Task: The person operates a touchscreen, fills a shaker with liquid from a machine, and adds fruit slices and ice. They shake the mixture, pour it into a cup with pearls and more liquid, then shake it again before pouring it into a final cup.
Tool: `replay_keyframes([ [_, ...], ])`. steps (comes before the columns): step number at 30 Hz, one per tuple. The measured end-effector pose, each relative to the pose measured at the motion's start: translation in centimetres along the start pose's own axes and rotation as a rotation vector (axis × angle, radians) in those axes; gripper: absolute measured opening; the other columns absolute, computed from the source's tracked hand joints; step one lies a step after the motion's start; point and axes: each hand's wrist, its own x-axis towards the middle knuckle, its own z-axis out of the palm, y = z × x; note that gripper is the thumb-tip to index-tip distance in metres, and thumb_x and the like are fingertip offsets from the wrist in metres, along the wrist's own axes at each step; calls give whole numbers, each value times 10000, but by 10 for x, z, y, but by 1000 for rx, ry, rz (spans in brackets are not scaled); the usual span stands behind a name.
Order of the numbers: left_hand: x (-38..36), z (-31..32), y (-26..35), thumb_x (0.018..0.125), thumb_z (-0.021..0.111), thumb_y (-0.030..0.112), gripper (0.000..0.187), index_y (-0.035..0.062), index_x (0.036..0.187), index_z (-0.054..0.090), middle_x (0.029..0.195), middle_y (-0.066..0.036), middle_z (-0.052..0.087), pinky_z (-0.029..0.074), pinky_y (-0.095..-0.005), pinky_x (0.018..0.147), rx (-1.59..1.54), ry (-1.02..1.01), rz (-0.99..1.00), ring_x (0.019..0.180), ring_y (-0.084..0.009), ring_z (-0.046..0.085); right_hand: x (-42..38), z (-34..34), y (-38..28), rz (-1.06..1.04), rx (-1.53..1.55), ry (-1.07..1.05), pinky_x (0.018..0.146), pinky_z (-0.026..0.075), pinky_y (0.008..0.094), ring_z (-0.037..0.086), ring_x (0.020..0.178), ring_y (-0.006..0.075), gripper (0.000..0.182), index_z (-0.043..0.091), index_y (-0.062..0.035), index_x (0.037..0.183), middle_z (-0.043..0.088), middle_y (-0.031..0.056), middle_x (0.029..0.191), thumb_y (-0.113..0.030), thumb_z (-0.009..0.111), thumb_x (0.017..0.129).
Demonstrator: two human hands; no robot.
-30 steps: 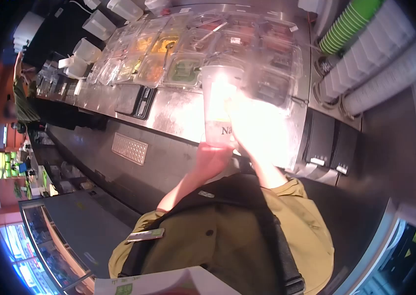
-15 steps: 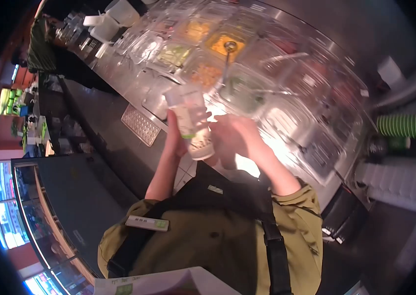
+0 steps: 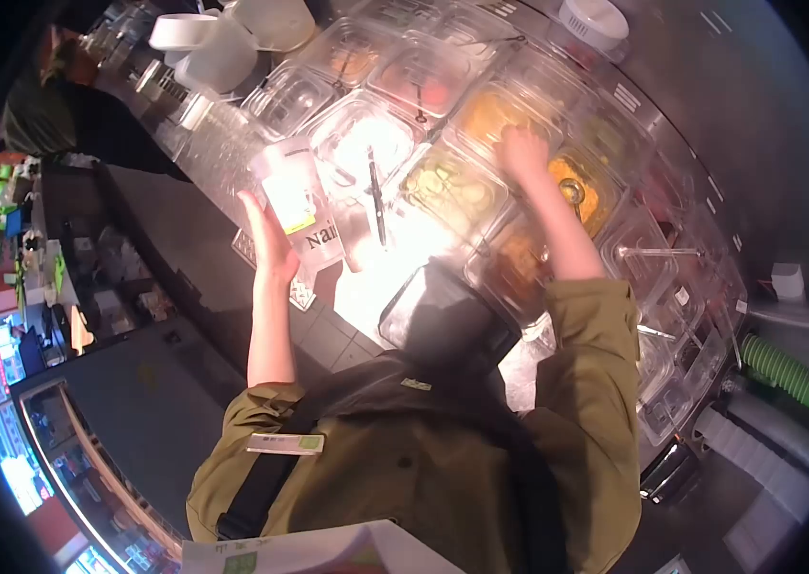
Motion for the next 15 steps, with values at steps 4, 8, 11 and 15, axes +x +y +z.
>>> replay_keyframes([
  [4,25,-4,9,853,200,613,747,31,1319,250,1317,-83,354,210,-365,1017,-101,-63,-49,1221,-190,319,36,28,24,-165,-151,-7,730,467,414,581,821,330,241,612,-23,855,578,199,919,-206,543,715],
  [8,55,-11,3,865,235,588,711,44,1322,251,1312,-85,361,224,-361,1013,-13,-77,-71,1216,-190,329,35,11,40,-234,-116,-20,724,469,416,580,813,324,245,609,-24,864,573,185,905,-196,544,703],
  [11,65,1,5,869,274,570,690,42,1312,268,1307,-88,363,224,-360,1014,10,-88,-97,1212,-188,333,52,-30,68,-42,-207,-38,711,471,420,583,830,321,237,605,-32,865,576,168,908,-202,538,715],
  [15,77,14,-5,871,307,549,663,39,1294,299,1253,-105,416,287,-362,981,57,-99,-76,1160,-196,399,75,-28,131,52,-315,12,681,475,421,581,801,331,198,580,-33,879,570,165,903,-174,535,749],
])
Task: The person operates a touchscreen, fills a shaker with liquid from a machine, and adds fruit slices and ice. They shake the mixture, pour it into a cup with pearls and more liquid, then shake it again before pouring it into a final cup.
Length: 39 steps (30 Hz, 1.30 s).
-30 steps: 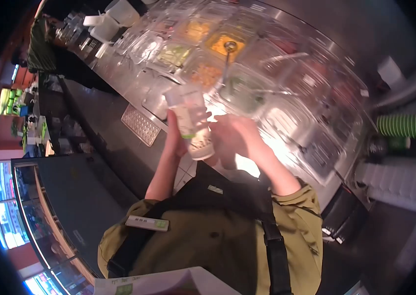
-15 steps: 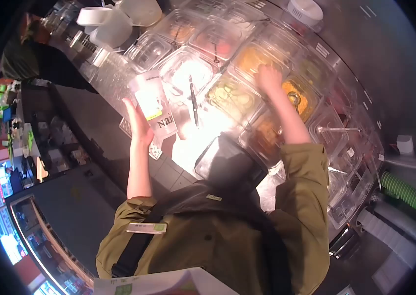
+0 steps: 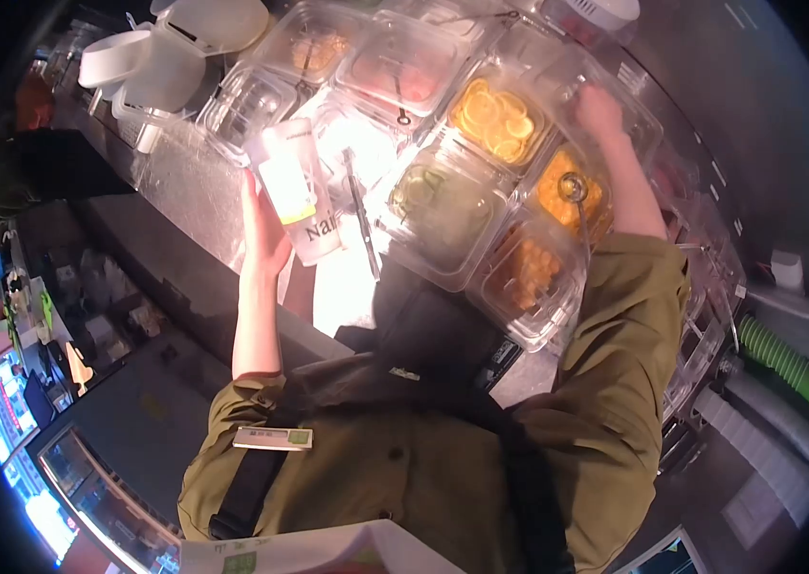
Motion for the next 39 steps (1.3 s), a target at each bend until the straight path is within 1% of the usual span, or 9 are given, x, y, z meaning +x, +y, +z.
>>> replay_keyframes([
  [4,1,-9,-8,864,297,563,667,39,1276,329,1136,-134,508,415,-379,874,-182,-246,-222,1004,-243,526,-31,-23,-34,-132,98,482,650,475,425,572,726,336,197,541,-36,903,560,157,860,-174,532,762],
  [7,-18,-8,-11,850,272,594,704,30,1265,344,1078,-150,542,465,-395,814,-404,-468,-458,914,-277,572,-112,-42,-79,-196,159,-24,661,455,415,563,748,324,153,514,-66,838,572,118,785,-190,548,753],
  [9,-30,-6,-24,840,249,616,733,24,1263,345,1084,-157,537,464,-412,817,-505,-576,-596,918,-292,570,-175,-68,-109,-215,295,-506,710,452,416,563,804,318,448,499,-82,1046,574,149,845,-298,635,678],
  [11,-41,4,-41,833,237,628,743,39,1275,336,1142,-158,504,430,-419,864,-440,-477,-645,997,-276,531,-222,-44,-126,-302,503,-336,750,432,393,526,860,330,846,259,-37,1316,533,169,971,-299,689,636],
  [15,-47,29,-64,840,262,615,704,76,1289,324,1199,-113,469,377,-396,916,-460,-448,-707,1089,-225,463,-251,-7,-171,-170,540,10,756,427,404,514,909,338,768,274,6,1286,523,194,936,-193,664,655],
  [22,-39,45,-84,891,212,539,600,85,1255,359,1118,-71,520,417,-385,865,-255,-433,-402,1020,-187,510,-256,-65,-140,-33,399,-202,633,456,424,563,743,370,531,395,42,1133,547,205,866,-136,591,672],
  [28,-55,43,-57,898,225,522,575,79,1229,380,1067,-72,538,444,-367,828,-239,-395,-551,973,-177,531,-263,-115,-47,-1,320,-349,608,465,431,581,679,375,354,480,0,995,586,204,752,-221,562,731],
  [36,-16,55,-11,896,424,326,522,32,1300,272,1231,-136,416,347,-329,930,428,-388,195,1124,-186,420,-130,-56,-64,-168,131,89,582,483,398,606,675,327,343,544,-13,931,618,154,759,-333,514,811],
  [39,-3,58,7,879,470,285,532,20,1296,273,1233,-149,413,310,-328,952,428,-378,265,1137,-201,402,-77,-13,-86,-194,12,-54,588,484,397,613,688,304,249,551,-3,877,616,152,797,-232,524,783],
])
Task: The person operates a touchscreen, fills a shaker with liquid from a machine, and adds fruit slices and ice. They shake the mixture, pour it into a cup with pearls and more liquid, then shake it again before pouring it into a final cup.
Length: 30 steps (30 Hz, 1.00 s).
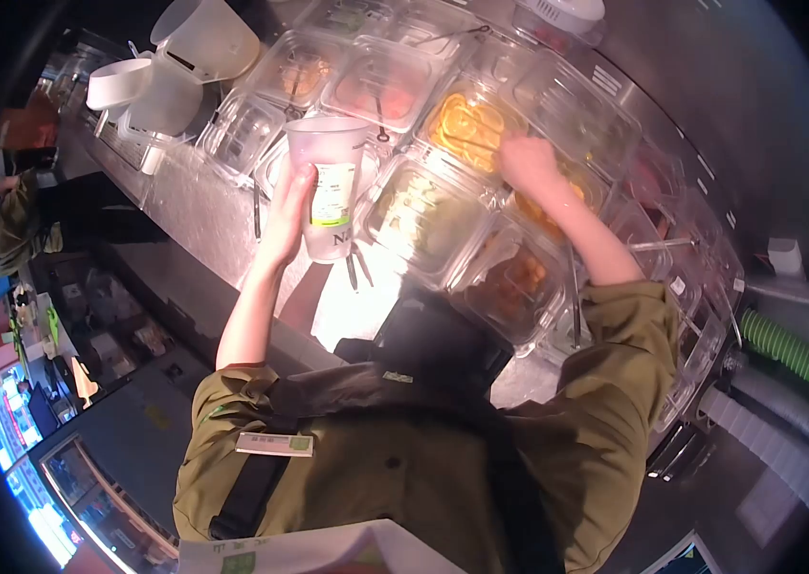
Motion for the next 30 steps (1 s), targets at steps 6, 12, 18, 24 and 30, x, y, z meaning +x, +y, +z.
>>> replay_keyframes([
  [6,17,-18,3,787,611,289,652,23,1287,289,1219,-177,422,338,-349,935,321,32,98,1121,-226,420,33,13,-7,9,3,-31,606,475,409,611,686,308,185,582,-13,811,612,170,755,-177,548,733],
  [12,38,-6,-5,683,697,361,795,31,1286,298,1154,-194,449,383,-386,882,688,29,285,1049,-298,470,-2,-26,16,164,132,4,633,474,412,599,694,337,216,636,-62,853,612,173,713,-238,553,760],
  [18,69,23,-20,614,734,324,853,24,1283,299,1174,-197,415,349,-423,902,939,-67,451,1072,-325,439,-50,-125,32,60,326,191,628,460,400,591,698,319,256,631,-74,944,610,149,720,-240,557,764],
  [24,89,51,-12,597,749,272,850,23,1279,308,1229,-195,372,315,-419,943,646,-219,834,1147,-328,379,-45,-225,3,-236,177,-42,624,455,400,594,693,320,277,622,-24,912,604,162,702,-250,563,763],
  [30,82,59,-16,579,766,225,840,47,1275,331,1272,-160,359,297,-373,987,384,-323,613,1207,-295,337,-37,-267,-10,-187,75,-257,664,443,401,577,736,333,298,588,6,870,593,163,724,-275,565,774],
])
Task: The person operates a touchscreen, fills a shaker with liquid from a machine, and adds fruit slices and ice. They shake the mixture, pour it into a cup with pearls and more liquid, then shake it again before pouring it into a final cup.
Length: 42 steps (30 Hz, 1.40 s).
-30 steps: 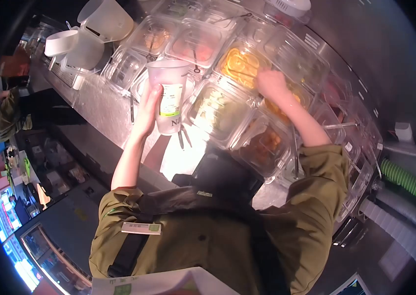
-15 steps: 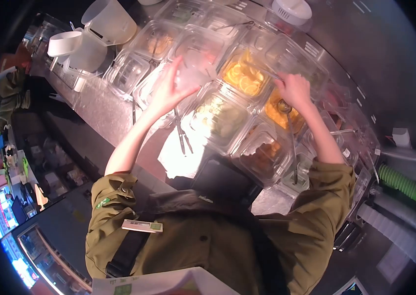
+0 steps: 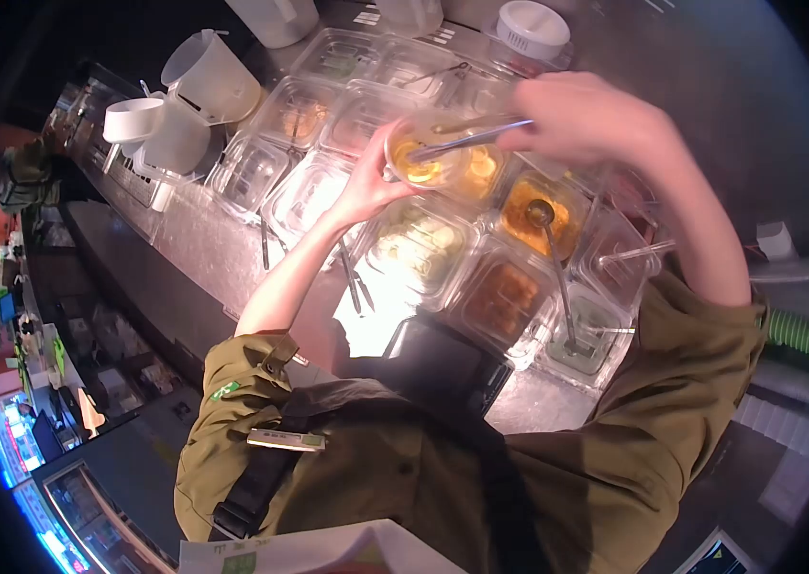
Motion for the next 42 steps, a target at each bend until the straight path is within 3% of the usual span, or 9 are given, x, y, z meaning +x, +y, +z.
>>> replay_keyframes([
  [4,-21,-20,-6,578,776,230,827,68,1264,343,1282,-161,358,303,-386,983,43,115,-12,1214,-298,334,-24,2,23,86,405,145,701,470,384,594,812,309,293,598,-13,891,614,167,808,-283,557,784],
  [7,-41,-24,-15,579,787,228,807,81,1240,349,1288,-167,355,302,-407,983,81,244,131,1209,-314,339,9,86,39,229,100,350,700,478,373,608,792,296,242,619,-45,867,621,156,798,-261,572,769],
  [12,-53,-37,-22,618,766,213,750,102,1226,341,1280,-176,372,279,-453,991,279,358,215,1204,-342,346,81,210,45,225,-186,210,622,484,382,626,714,279,105,640,-58,698,626,155,734,-93,543,679],
  [14,-47,-49,21,617,763,219,758,102,1235,340,1282,-171,375,243,-475,1003,80,356,-290,1207,-341,344,93,226,43,201,-156,292,597,481,383,626,708,279,110,631,-49,663,624,154,720,-74,524,662],
  [16,-51,-52,22,614,760,223,763,103,1241,343,1284,-162,379,209,-494,1012,148,350,-347,1209,-334,345,102,230,41,168,-131,307,590,476,385,625,702,282,111,626,-52,654,625,149,713,-86,521,664],
  [19,-67,-50,-21,603,759,221,768,103,1245,355,1287,-144,384,176,-509,1018,494,323,41,1212,-316,347,125,239,43,143,-94,286,589,469,398,616,697,290,119,613,-31,687,619,148,718,-120,535,698],
  [29,-53,-50,-4,560,766,203,809,82,1253,366,1209,-125,433,243,-470,972,586,238,-70,1144,-293,392,80,194,59,341,113,261,661,467,415,598,734,338,195,643,-63,786,619,165,750,-189,497,762],
  [36,-22,-17,-15,542,767,252,832,61,1242,361,1167,-151,451,303,-418,915,691,132,-131,1102,-306,411,9,101,43,148,512,315,707,449,373,589,774,330,370,576,8,1022,620,174,834,-286,542,801],
  [42,-16,-1,-9,548,763,211,807,37,1225,361,1170,-172,449,316,-412,930,348,264,-134,1107,-328,415,0,102,48,59,358,355,708,449,386,583,804,323,386,546,-22,1073,604,175,891,-301,530,806],
])
